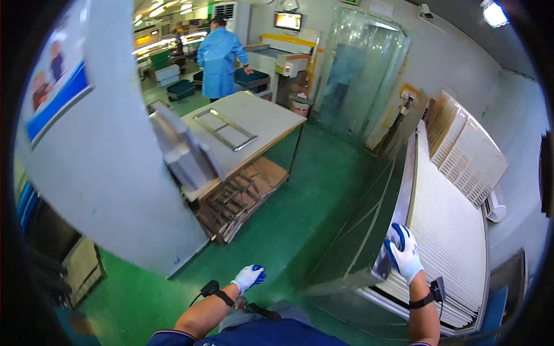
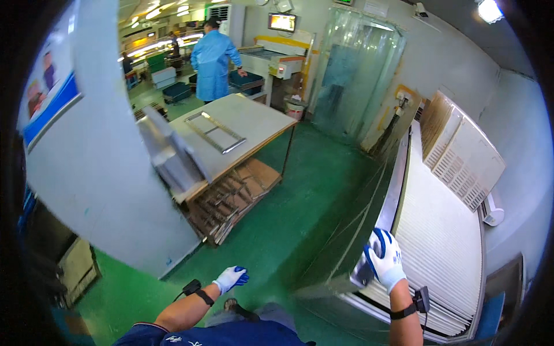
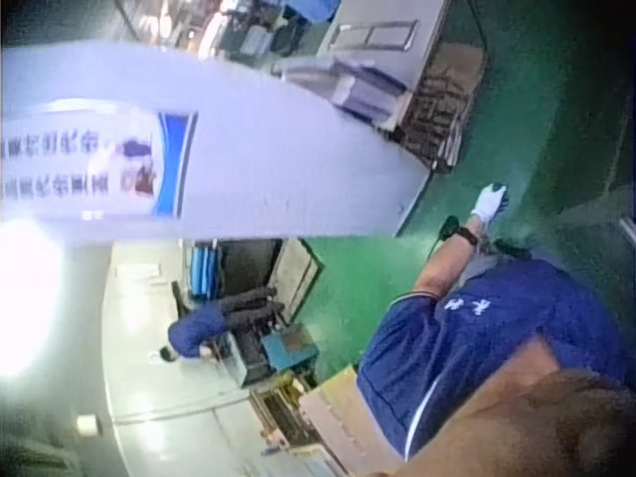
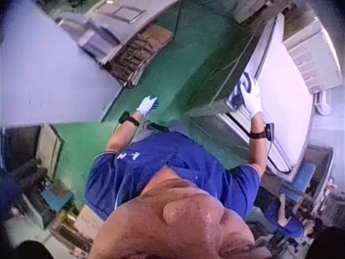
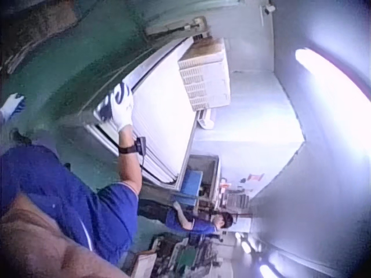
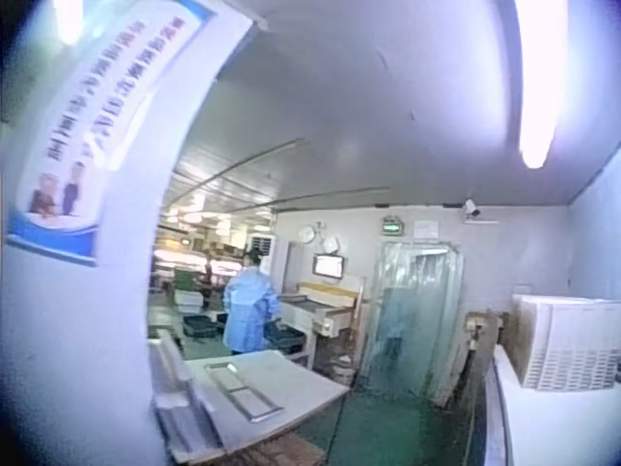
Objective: Operating a screen printing machine to print on metal sheets and organizing panels on drying racks.
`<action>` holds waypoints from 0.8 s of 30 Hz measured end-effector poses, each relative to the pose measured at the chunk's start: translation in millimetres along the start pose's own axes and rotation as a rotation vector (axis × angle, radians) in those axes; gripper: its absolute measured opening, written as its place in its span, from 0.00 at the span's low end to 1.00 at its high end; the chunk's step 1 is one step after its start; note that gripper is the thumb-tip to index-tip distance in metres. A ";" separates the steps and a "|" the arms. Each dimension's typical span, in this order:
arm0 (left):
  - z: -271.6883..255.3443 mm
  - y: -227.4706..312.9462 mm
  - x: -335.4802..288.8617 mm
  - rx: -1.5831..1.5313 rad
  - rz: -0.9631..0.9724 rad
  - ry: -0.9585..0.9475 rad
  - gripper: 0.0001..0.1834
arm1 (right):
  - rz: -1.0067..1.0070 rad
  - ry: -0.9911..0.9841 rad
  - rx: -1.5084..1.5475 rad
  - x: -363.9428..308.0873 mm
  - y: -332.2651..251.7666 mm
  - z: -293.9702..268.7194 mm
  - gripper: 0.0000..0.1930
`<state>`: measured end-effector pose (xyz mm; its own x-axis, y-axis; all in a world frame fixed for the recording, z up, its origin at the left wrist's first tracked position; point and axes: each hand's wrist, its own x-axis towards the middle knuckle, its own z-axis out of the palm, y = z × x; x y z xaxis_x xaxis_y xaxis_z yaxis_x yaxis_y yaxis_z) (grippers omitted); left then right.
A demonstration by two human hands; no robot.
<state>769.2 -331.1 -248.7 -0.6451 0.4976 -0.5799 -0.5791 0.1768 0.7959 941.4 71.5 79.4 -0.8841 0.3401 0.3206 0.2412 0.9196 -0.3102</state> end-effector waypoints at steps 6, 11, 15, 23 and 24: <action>51.3 165.9 178.9 0.304 0.273 -0.297 0.17 | 0.161 -0.100 -0.108 91.6 24.2 7.6 0.28; 73.8 256.0 316.6 0.307 0.190 -0.360 0.16 | 0.270 -0.112 -0.218 183.5 81.9 29.8 0.29; 74.4 313.0 394.7 0.249 -0.028 -0.387 0.15 | 0.253 -0.080 -0.202 266.1 108.8 30.7 0.28; 169.4 436.7 595.2 0.252 -0.110 -0.582 0.18 | 0.272 -0.085 -0.213 424.7 169.7 82.4 0.30; 186.3 442.5 631.0 0.263 -0.083 -0.630 0.18 | 0.279 -0.096 -0.220 447.1 179.2 96.7 0.30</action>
<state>198.8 219.4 -230.0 -0.1446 0.8582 -0.4926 -0.4225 0.3966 0.8150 550.7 369.3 80.6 -0.8031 0.5733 0.1624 0.5494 0.8179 -0.1706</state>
